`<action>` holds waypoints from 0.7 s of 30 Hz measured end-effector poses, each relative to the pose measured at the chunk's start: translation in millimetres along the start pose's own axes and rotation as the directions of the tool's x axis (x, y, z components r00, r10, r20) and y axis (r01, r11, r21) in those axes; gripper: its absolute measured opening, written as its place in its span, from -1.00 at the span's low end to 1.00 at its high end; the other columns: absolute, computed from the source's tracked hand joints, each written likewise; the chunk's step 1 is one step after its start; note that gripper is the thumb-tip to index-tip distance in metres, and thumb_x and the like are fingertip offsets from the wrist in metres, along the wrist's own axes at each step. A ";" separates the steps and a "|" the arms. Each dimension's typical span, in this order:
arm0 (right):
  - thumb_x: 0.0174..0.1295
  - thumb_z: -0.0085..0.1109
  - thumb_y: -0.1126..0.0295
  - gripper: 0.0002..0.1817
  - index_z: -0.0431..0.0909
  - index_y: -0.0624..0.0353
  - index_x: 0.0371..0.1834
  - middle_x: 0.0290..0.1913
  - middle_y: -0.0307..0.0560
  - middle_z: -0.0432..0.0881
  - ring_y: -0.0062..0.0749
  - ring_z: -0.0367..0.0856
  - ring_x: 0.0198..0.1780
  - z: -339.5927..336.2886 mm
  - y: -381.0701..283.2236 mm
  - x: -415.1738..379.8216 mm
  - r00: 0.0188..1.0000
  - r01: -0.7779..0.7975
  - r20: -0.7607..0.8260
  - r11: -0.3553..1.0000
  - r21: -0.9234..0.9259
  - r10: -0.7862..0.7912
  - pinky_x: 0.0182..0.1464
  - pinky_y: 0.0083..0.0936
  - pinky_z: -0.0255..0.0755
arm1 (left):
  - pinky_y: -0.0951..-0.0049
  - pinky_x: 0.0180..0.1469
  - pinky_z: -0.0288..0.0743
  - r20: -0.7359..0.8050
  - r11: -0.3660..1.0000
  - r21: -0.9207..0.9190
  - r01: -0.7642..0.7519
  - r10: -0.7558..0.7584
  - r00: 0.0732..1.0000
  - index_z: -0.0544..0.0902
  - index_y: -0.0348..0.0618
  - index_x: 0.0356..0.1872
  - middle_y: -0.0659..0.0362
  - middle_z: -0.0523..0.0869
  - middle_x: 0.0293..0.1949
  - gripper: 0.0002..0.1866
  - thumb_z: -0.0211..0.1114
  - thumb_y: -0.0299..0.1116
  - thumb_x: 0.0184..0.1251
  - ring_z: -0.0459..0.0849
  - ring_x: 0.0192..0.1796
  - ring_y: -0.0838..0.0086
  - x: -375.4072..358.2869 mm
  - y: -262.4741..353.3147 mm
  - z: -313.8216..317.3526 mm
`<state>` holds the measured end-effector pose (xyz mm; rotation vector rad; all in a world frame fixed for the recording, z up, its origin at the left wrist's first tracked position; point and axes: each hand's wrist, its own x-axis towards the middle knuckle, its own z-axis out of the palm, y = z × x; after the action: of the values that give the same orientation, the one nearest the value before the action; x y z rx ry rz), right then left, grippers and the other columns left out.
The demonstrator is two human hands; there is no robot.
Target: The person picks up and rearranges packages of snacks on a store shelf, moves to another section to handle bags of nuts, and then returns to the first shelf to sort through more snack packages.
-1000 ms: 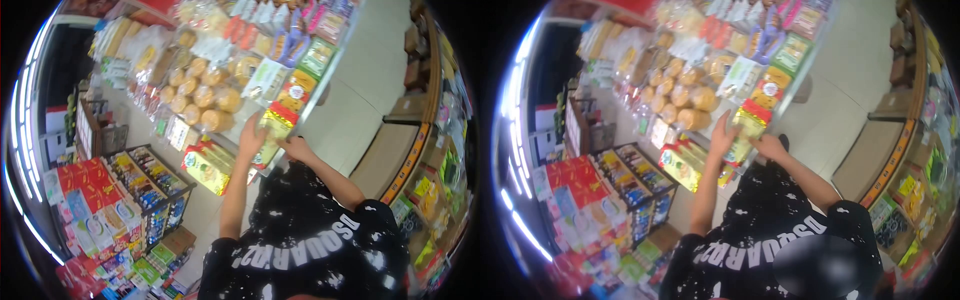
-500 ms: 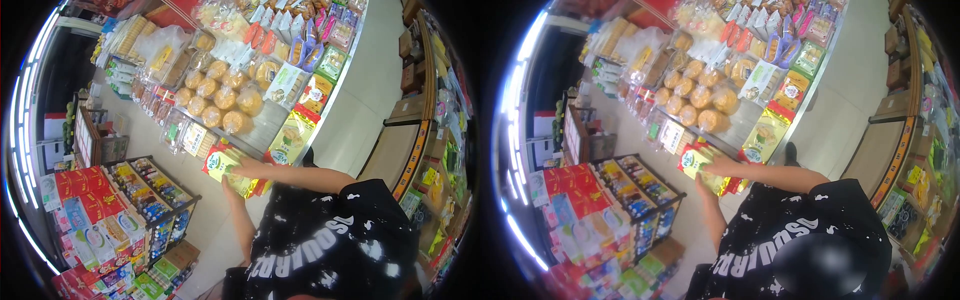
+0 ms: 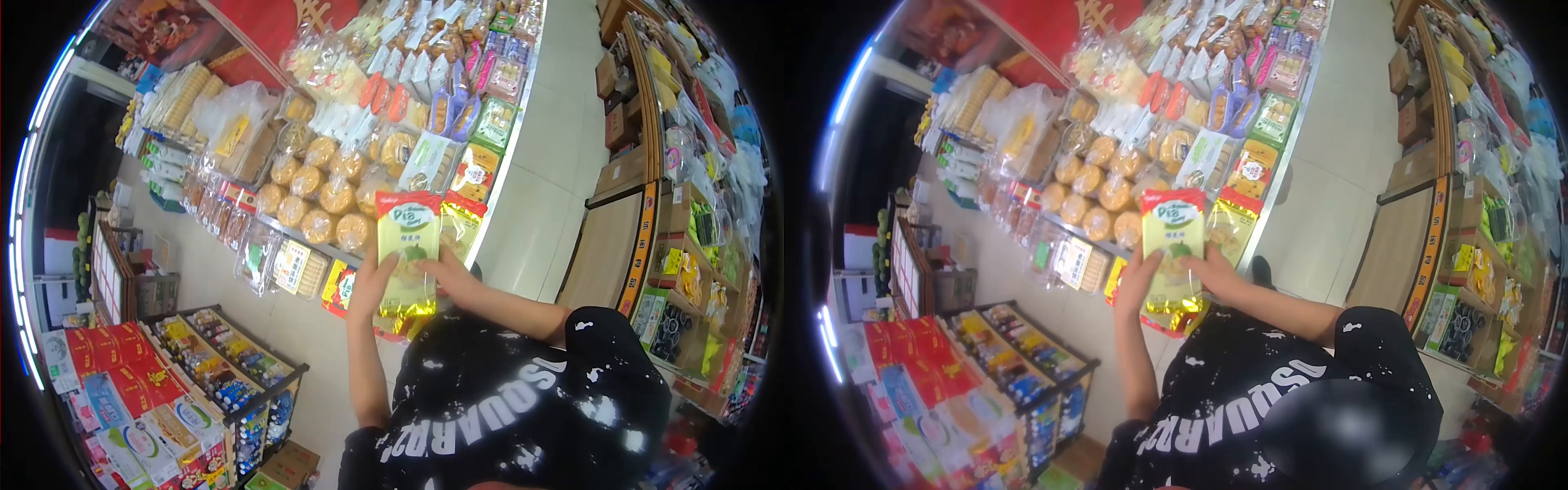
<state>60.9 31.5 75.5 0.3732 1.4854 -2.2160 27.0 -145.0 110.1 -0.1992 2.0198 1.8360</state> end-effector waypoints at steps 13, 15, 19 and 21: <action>0.13 0.26 0.13 -0.42 0.46 0.38 0.08 -0.04 0.09 0.59 -0.31 0.56 0.01 -26.2 -5.3 53.0 0.982 -0.092 -0.178 0.973 -0.210 0.055 0.05 -0.41 0.44 | 0.39 0.17 0.36 0.166 0.901 0.252 0.353 -0.400 0.902 0.58 -0.26 0.11 0.05 0.63 0.05 -0.43 0.29 -0.06 0.16 0.54 0.08 0.34 127.4 -9.5 -6.9; 0.15 0.24 0.16 -0.49 0.47 0.34 0.04 -0.08 0.04 0.58 -0.34 0.56 -0.08 -43.8 9.3 73.7 0.965 -0.210 -0.207 0.949 -0.235 0.162 -0.03 -0.40 0.47 | 0.38 0.18 0.36 0.153 0.903 0.201 0.379 -0.411 0.899 0.55 -0.27 0.15 0.05 0.62 0.05 -0.41 0.29 -0.07 0.17 0.54 0.07 0.32 121.5 -2.2 -3.1; 0.19 0.19 0.26 -0.68 0.51 0.26 -0.10 -0.25 -0.11 0.55 -0.46 0.52 -0.26 -62.3 -2.2 70.4 0.975 -0.222 -0.026 0.971 -0.083 0.221 -0.20 -0.48 0.46 | 0.37 0.24 0.37 0.228 0.947 0.296 0.122 -0.195 0.954 0.44 -0.33 0.29 -0.02 0.59 0.16 -0.42 0.20 -0.26 0.27 0.55 0.17 0.28 142.3 -38.5 -8.6; 0.19 0.18 0.20 -0.67 0.56 0.31 -0.21 -0.42 -0.19 0.50 -0.52 0.45 -0.39 -71.5 21.7 80.7 0.991 -0.113 -0.084 0.991 -0.076 0.107 -0.38 -0.51 0.37 | 0.37 0.23 0.41 0.200 0.946 0.324 0.016 -0.085 0.976 0.42 -0.37 0.30 -0.03 0.61 0.17 -0.46 0.14 -0.34 0.31 0.57 0.20 0.28 140.4 -54.9 -6.3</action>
<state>0.4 73.4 -6.3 0.5098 1.5514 -2.0703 -81.7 -135.5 5.9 0.0366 2.1012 1.4044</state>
